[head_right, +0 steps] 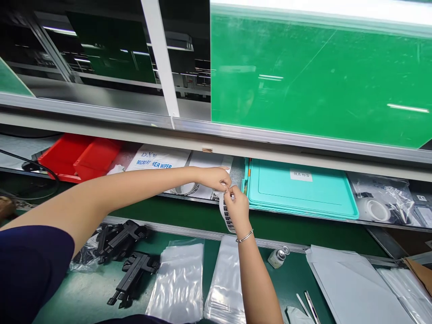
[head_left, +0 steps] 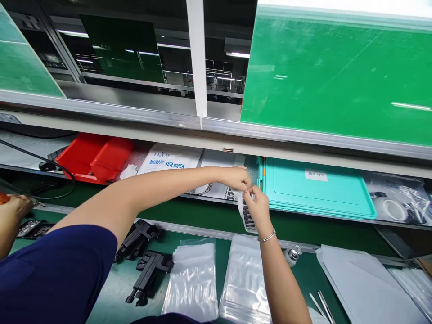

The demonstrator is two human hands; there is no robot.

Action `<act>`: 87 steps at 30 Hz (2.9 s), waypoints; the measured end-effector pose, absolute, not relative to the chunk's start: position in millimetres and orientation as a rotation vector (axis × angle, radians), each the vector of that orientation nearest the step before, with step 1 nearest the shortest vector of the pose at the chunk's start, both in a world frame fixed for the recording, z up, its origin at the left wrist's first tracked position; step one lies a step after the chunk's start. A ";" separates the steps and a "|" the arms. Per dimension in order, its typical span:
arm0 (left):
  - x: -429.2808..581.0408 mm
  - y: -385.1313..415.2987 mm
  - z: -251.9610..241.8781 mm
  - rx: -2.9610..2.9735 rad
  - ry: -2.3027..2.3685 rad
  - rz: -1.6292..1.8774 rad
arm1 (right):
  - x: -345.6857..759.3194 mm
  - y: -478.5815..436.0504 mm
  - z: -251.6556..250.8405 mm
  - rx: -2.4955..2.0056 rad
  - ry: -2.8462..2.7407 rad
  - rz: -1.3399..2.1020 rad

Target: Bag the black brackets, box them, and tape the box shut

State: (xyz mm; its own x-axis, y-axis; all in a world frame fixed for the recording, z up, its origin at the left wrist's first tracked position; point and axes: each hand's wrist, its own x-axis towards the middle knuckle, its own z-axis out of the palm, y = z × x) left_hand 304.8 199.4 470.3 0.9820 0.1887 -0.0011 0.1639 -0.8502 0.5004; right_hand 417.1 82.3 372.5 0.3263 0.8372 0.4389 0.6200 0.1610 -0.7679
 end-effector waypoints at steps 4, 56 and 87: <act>303.6 202.2 465.3 2.551 0.246 0.095 | 416.9 80.6 370.7 -1.495 -1.345 0.185; 168.4 10.5 354.6 1.184 0.752 0.849 | 342.5 -66.4 332.6 -1.168 -1.488 0.334; 138.4 -60.7 368.3 1.177 0.697 0.534 | 355.4 -29.7 394.6 -1.183 -1.004 0.703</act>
